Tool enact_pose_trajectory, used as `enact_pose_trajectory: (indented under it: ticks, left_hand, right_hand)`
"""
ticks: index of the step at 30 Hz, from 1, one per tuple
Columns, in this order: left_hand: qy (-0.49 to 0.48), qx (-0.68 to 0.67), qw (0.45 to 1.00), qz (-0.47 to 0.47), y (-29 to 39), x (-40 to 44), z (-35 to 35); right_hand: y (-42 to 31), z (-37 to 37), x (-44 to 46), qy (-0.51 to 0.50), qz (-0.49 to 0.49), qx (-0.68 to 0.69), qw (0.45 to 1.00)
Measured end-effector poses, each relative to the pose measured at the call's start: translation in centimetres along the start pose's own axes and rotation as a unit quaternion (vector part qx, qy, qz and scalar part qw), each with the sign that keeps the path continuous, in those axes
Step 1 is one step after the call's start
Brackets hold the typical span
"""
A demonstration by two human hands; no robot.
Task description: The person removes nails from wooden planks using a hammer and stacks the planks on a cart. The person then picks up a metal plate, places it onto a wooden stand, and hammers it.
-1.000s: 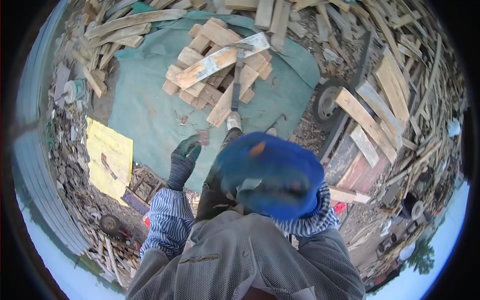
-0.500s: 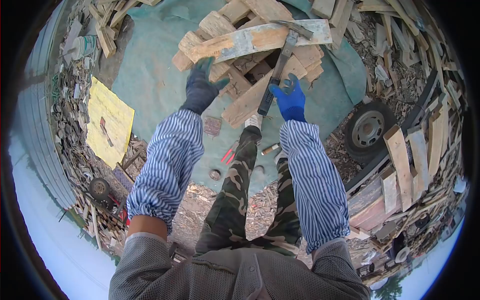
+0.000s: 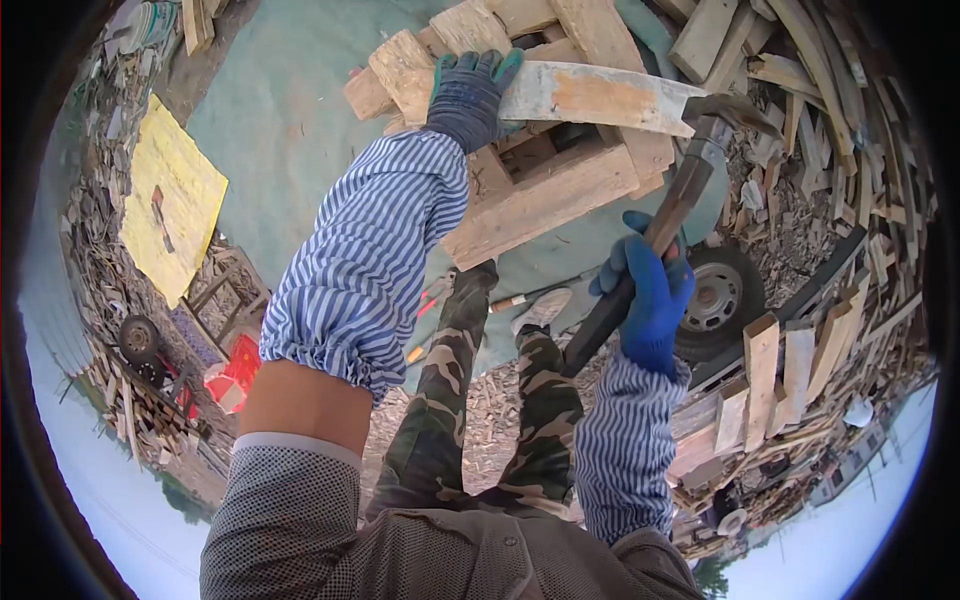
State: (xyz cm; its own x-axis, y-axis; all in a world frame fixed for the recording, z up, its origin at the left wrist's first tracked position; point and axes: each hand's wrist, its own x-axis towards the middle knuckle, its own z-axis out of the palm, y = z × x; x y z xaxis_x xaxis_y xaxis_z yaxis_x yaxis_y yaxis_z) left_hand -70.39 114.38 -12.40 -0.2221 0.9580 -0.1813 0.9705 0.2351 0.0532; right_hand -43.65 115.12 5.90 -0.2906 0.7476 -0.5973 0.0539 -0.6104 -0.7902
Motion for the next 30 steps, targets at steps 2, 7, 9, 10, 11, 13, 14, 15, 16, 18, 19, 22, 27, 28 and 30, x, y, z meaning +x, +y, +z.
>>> enact_pose_trajectory:
  ticks: [2,7,9,10,11,13,14,15,16,18,19,22,27,28,30]
  left_hand:
    - [0.008,-0.016,1.0,0.001,0.0,-0.4,0.2]
    - [-0.019,-0.035,0.999,0.005,-0.3,-0.2,-0.1]
    - [-0.017,-0.03,0.999,0.002,-0.4,-0.3,-0.3]
    - [-0.016,-0.027,0.999,0.004,-0.3,-0.3,-0.3]
    - [-0.028,-0.048,0.998,0.002,-0.4,-0.1,-0.2]
    - [-0.009,-0.06,0.998,0.005,-0.6,-0.3,0.0]
    - [0.0,-0.066,0.998,0.01,-0.5,-0.4,0.0]
    - [0.0,-0.065,0.998,0.008,-0.5,-0.4,0.1]
    - [0.001,-0.058,0.998,0.013,-0.4,-0.3,0.2]
    - [0.001,-0.043,0.999,0.018,-0.6,-0.3,0.5]
    - [0.0,-0.052,0.999,0.015,-0.8,-0.1,0.4]
    - [-0.024,-0.063,0.997,0.026,-0.3,-0.7,-0.1]
    - [-0.065,-0.065,0.995,0.03,-0.1,-0.9,-0.5]
    - [-0.049,-0.055,0.997,0.027,-0.6,-0.2,-0.5]
    - [-0.061,-0.058,0.996,0.027,-0.5,-0.2,-0.6]
  right_hand:
    - [-2.4,0.7,-0.8,-0.032,0.031,-0.045,0.998]
    - [-2.2,2.9,3.2,-0.094,0.167,-0.105,0.976]
    - [-1.8,3.4,4.3,-0.087,0.23,-0.125,0.961]
    - [-2.1,3.8,4.6,-0.079,0.26,-0.133,0.953]
    - [-3.0,3.9,4.5,-0.083,0.225,-0.142,0.96]
    - [-6.4,4.8,2.6,-0.082,0.169,-0.16,0.969]
    - [-7.4,5.0,2.4,-0.091,0.138,-0.106,0.98]
    - [-8.1,5.1,2.4,-0.103,0.103,-0.05,0.988]
    - [-8.6,5.7,2.6,-0.109,0.072,-0.032,0.991]
    - [-7.8,6.1,3.2,-0.111,0.063,-0.051,0.99]
    - [-5.2,5.1,3.7,-0.108,0.084,-0.089,0.987]
    - [-1.2,3.3,3.4,-0.075,0.203,-0.171,0.961]
    - [-6.1,5.6,2.3,-0.081,0.095,-0.131,0.983]
    - [-6.8,5.9,2.5,-0.108,0.048,-0.104,0.988]
    - [-7.3,6.1,2.3,-0.155,-0.036,-0.05,0.986]
